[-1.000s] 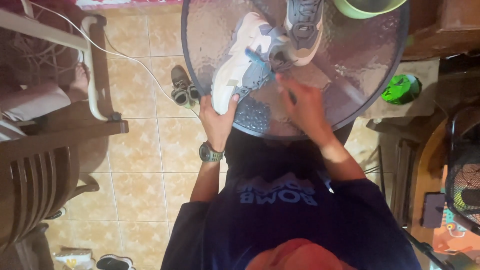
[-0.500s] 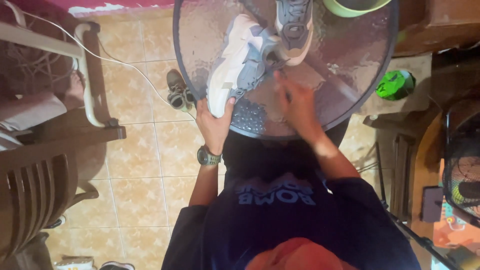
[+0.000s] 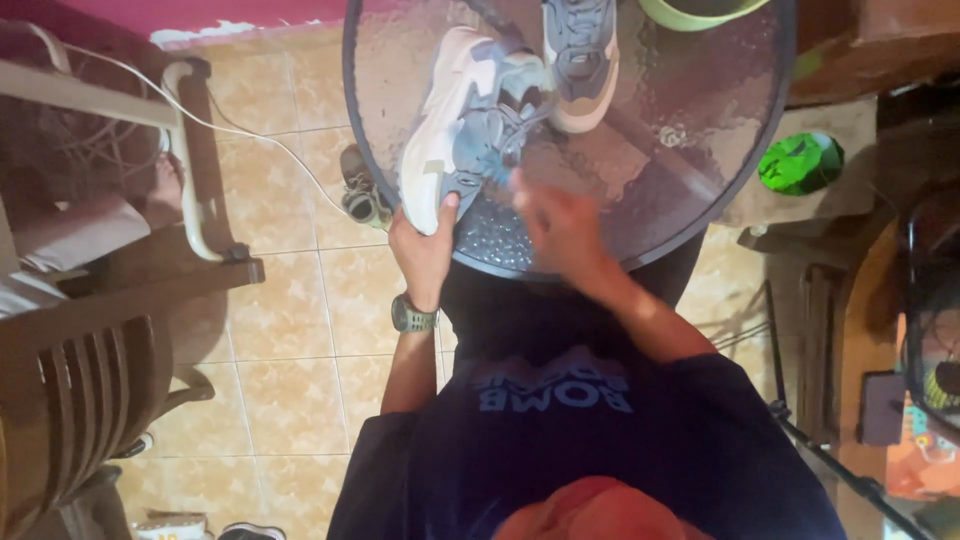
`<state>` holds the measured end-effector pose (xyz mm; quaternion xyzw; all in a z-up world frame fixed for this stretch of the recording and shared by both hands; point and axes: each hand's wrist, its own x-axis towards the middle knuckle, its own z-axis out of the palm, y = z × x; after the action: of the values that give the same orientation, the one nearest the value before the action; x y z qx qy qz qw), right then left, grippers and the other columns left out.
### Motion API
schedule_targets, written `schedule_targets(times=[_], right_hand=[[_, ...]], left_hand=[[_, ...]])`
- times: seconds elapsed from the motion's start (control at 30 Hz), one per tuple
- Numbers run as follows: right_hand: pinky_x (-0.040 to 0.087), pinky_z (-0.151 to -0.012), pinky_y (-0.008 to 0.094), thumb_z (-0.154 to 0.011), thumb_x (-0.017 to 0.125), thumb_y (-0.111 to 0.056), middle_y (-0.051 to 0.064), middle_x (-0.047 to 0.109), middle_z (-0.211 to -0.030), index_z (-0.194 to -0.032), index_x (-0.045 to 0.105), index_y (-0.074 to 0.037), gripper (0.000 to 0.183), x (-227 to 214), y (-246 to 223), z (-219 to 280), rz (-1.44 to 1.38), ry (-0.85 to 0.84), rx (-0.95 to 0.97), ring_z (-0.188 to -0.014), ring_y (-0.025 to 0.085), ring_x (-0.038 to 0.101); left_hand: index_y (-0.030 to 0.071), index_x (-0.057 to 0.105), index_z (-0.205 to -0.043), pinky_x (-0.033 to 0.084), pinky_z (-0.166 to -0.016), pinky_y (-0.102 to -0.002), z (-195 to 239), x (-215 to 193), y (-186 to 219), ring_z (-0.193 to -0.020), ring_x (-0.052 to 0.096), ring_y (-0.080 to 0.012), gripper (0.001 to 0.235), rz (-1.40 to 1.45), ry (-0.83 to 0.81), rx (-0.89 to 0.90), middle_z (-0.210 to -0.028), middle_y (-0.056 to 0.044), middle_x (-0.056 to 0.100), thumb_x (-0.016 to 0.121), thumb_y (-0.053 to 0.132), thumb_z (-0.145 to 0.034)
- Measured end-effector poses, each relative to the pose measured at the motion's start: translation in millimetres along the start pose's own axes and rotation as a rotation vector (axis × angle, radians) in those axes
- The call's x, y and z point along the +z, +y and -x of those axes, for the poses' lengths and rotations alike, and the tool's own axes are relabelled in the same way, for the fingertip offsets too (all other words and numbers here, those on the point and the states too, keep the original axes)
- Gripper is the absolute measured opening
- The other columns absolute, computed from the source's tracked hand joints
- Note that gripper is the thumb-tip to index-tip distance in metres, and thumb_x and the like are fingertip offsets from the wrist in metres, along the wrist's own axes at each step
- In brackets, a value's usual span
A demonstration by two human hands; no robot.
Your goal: The person scrubs a white and gray sneaker with a blue toothbrush, repeatedly dipping the brush into a green bowl of water. The person holds the shoe with the left hand and scrubs the upper, laces, and sole areas while the other shoe remains on the glass table.
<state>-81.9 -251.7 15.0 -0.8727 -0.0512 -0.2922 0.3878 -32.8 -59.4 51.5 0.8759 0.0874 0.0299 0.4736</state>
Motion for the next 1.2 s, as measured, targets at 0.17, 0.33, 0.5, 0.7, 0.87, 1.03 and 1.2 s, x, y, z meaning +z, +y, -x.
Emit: schedule_targets(times=[0.17,0.33,0.5,0.7,0.87,1.03,1.2], right_hand=[[0.06,-0.076,0.034,-0.095,0.074,-0.014,0.006,0.076,-0.087,-0.108,0.078,-0.012,0.014,-2.8,-2.1,-7.5,-0.032,-0.079,0.024,-0.079,0.024,0.075],[0.061,-0.076,0.036,-0.09,0.08,-0.018,0.003,0.078,-0.085,-0.102,0.078,-0.017,0.012,3.2,-24.6,1.8,0.009,-0.219,0.068,-0.078,0.021,0.076],[0.062,-0.074,0.045,-0.09,0.079,-0.017,0.015,0.077,-0.087,-0.103,0.078,-0.006,0.017,20.7,-22.5,11.8,-0.083,-0.245,0.11,-0.082,0.033,0.076],[0.06,-0.076,0.04,-0.096,0.073,-0.017,0.008,0.078,-0.086,-0.109,0.078,-0.013,0.014,25.5,4.2,3.4,-0.171,-0.26,0.149,-0.084,0.031,0.076],[0.06,-0.077,0.04,-0.094,0.074,-0.021,0.007,0.078,-0.086,-0.108,0.078,-0.018,0.015,15.8,-6.5,10.0,-0.126,-0.317,0.126,-0.083,0.028,0.076],[0.06,-0.077,0.043,-0.092,0.074,-0.016,0.011,0.078,-0.086,-0.106,0.078,-0.015,0.015,0.9,-27.4,7.3,-0.165,-0.379,0.185,-0.086,0.033,0.076],[0.059,-0.08,0.048,-0.094,0.07,-0.016,0.011,0.079,-0.087,-0.106,0.078,-0.015,0.014,-14.8,-37.6,-1.1,-0.135,-0.41,0.179,-0.087,0.033,0.076]], left_hand=[[-0.008,0.071,-0.098,0.051,-0.08,-0.055,-1.0,-0.4,-8.8,-0.094,0.069,-0.0493,0.044,0.025,-0.012,-0.003,-0.088,-0.031,0.069,0.081,0.033,-0.086],[-0.004,0.073,-0.091,0.05,-0.073,-0.052,3.0,5.0,-35.7,-0.082,0.07,-0.0444,0.039,0.02,0.012,0.021,-0.076,-0.028,0.067,0.07,0.035,-0.095],[0.0,0.074,-0.088,0.049,-0.068,-0.05,3.7,9.0,-44.3,-0.064,0.065,-0.0333,0.055,0.052,-0.017,-0.042,-0.062,-0.019,0.065,0.044,0.043,-0.104],[0.006,0.077,-0.104,0.052,-0.068,-0.049,1.8,6.9,-43.7,-0.066,0.069,-0.0338,0.053,0.04,-0.076,-0.073,-0.057,-0.017,0.064,0.038,0.042,-0.105],[0.007,0.076,-0.102,0.053,-0.064,-0.043,1.4,10.2,-69.5,-0.061,0.07,-0.0276,0.053,0.054,-0.106,-0.129,-0.056,-0.011,0.066,0.04,0.046,-0.105],[0.004,0.075,-0.089,0.052,-0.06,-0.038,0.1,10.6,-74.5,-0.054,0.067,-0.0242,0.065,0.141,-0.103,-0.139,-0.053,-0.011,0.065,0.034,0.051,-0.106],[0.0,0.075,-0.091,0.052,-0.061,-0.039,0.4,10.8,-71.6,-0.054,0.065,-0.0239,0.067,0.184,-0.107,-0.105,-0.054,-0.013,0.064,0.034,0.051,-0.107]])
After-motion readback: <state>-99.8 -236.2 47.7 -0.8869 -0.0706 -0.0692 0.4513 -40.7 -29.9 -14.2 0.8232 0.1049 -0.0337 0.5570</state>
